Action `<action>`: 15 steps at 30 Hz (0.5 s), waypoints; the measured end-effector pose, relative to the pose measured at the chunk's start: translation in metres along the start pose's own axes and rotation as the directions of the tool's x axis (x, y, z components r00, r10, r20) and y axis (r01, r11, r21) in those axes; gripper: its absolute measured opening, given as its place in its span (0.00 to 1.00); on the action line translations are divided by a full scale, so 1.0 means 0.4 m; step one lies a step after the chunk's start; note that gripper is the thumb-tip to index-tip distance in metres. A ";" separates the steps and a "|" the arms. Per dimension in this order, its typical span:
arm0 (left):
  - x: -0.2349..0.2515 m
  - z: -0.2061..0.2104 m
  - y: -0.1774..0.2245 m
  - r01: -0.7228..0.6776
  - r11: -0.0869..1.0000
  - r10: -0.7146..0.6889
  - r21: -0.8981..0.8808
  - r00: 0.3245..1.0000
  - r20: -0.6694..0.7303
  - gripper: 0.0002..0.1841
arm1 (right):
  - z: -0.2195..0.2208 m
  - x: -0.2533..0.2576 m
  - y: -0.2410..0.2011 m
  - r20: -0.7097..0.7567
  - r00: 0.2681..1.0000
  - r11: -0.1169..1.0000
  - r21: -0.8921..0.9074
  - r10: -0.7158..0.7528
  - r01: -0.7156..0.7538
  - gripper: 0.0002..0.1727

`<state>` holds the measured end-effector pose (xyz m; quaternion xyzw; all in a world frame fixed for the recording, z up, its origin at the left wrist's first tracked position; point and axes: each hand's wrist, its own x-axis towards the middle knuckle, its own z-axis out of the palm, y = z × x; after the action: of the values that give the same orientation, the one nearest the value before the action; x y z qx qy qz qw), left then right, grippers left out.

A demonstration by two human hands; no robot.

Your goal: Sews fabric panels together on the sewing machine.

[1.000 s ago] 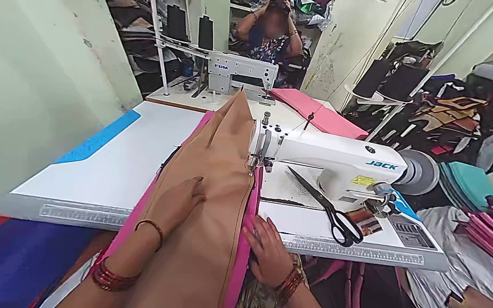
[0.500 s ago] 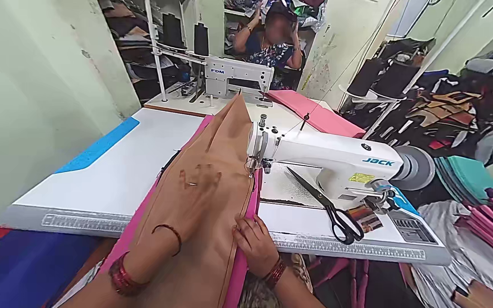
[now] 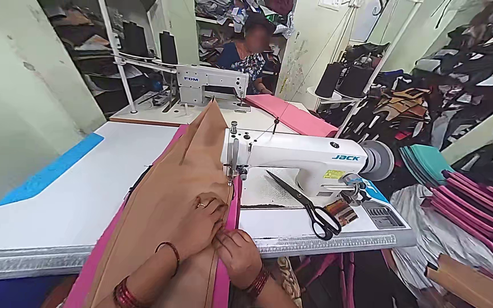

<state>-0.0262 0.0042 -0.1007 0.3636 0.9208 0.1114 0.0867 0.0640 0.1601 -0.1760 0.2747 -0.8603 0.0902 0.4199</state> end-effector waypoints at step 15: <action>0.089 -0.040 0.026 0.095 0.992 -0.105 0.082 0.987 0.124 0.24 | -0.002 0.030 0.054 0.126 0.986 0.994 -0.005 0.112 -0.112 0.15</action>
<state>-0.0487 0.0338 -0.0852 0.3264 0.9340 0.0483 0.1373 0.0466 0.1738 -0.1648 0.2313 -0.8992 0.0969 0.3585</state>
